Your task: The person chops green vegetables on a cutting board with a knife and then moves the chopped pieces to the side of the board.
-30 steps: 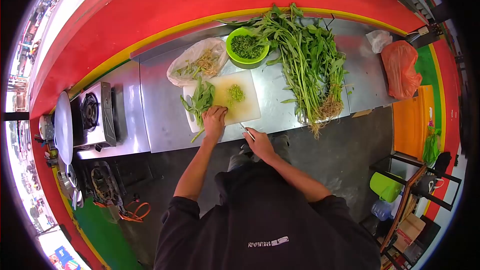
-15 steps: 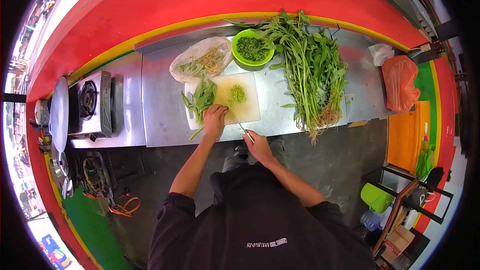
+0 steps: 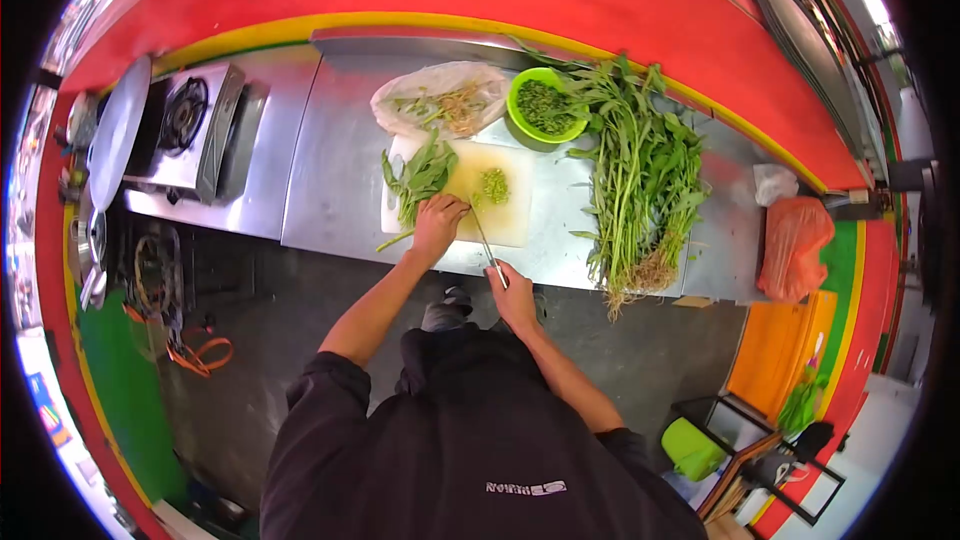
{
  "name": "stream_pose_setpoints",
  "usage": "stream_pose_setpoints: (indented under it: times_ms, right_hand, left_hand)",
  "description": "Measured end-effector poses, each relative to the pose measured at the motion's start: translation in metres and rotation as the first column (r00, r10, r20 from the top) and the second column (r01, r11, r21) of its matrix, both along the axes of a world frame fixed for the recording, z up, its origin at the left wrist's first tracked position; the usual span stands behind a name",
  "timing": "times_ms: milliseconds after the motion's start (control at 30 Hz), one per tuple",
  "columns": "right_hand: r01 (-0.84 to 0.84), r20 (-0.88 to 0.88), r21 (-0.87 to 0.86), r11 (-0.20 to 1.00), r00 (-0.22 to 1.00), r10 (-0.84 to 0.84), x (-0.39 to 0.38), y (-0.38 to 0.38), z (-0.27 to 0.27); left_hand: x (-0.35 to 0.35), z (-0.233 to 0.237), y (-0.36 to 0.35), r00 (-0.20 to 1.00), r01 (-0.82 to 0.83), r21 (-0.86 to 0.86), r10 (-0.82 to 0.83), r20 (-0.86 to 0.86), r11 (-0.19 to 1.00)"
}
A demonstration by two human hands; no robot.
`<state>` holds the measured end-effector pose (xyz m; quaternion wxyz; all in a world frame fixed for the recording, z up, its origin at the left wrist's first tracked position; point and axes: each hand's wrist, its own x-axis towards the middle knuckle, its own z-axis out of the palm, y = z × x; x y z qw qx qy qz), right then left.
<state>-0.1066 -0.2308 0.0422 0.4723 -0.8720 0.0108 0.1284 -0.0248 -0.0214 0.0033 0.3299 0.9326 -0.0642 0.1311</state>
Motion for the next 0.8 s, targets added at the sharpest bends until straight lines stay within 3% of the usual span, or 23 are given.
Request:
stream_pose_setpoints:
  times_ms: [167, 333, 467, 567, 667, 733, 800]
  right_hand:
    - [-0.033, 0.082, -0.014, 0.999, 0.996, 0.034, 0.006, 0.000, -0.016]
    - [-0.038, -0.033, 0.006, 0.999, 0.999, 0.038, 0.016, 0.006, 0.002]
    - [-0.066, -0.058, 0.052, 0.996, 0.996, 0.069, 0.007, 0.002, -0.002]
    - [-0.059, -0.076, -0.006, 0.998, 0.995, 0.059, 0.005, -0.003, -0.002]
    - [-0.058, -0.002, 0.002, 0.998, 0.998, 0.058, 0.009, -0.001, -0.008]
    - [-0.077, -0.102, -0.044, 0.996, 0.992, 0.072, 0.017, 0.002, -0.001]
    - [-0.065, -0.074, -0.019, 0.998, 0.995, 0.063, 0.018, 0.005, 0.002]
  left_hand:
    - [-0.001, 0.000, 0.003, 0.998, 0.036, 0.000, -0.036, 0.044, 0.999]
    - [-0.001, 0.000, 0.000, 0.999, 0.015, 0.010, -0.016, 0.036, 1.000]
    - [0.001, -0.004, 0.001, 1.000, -0.014, 0.054, 0.014, 0.005, 0.998]
    - [0.000, -0.011, 0.000, 0.999, -0.036, 0.027, 0.035, 0.019, 0.999]
    - [-0.002, -0.009, 0.002, 0.999, -0.016, 0.026, 0.015, 0.029, 1.000]
    - [-0.003, -0.007, 0.004, 0.999, 0.001, 0.043, -0.003, 0.034, 0.999]
    - [-0.003, -0.007, 0.006, 0.999, 0.008, 0.030, -0.009, 0.036, 1.000]
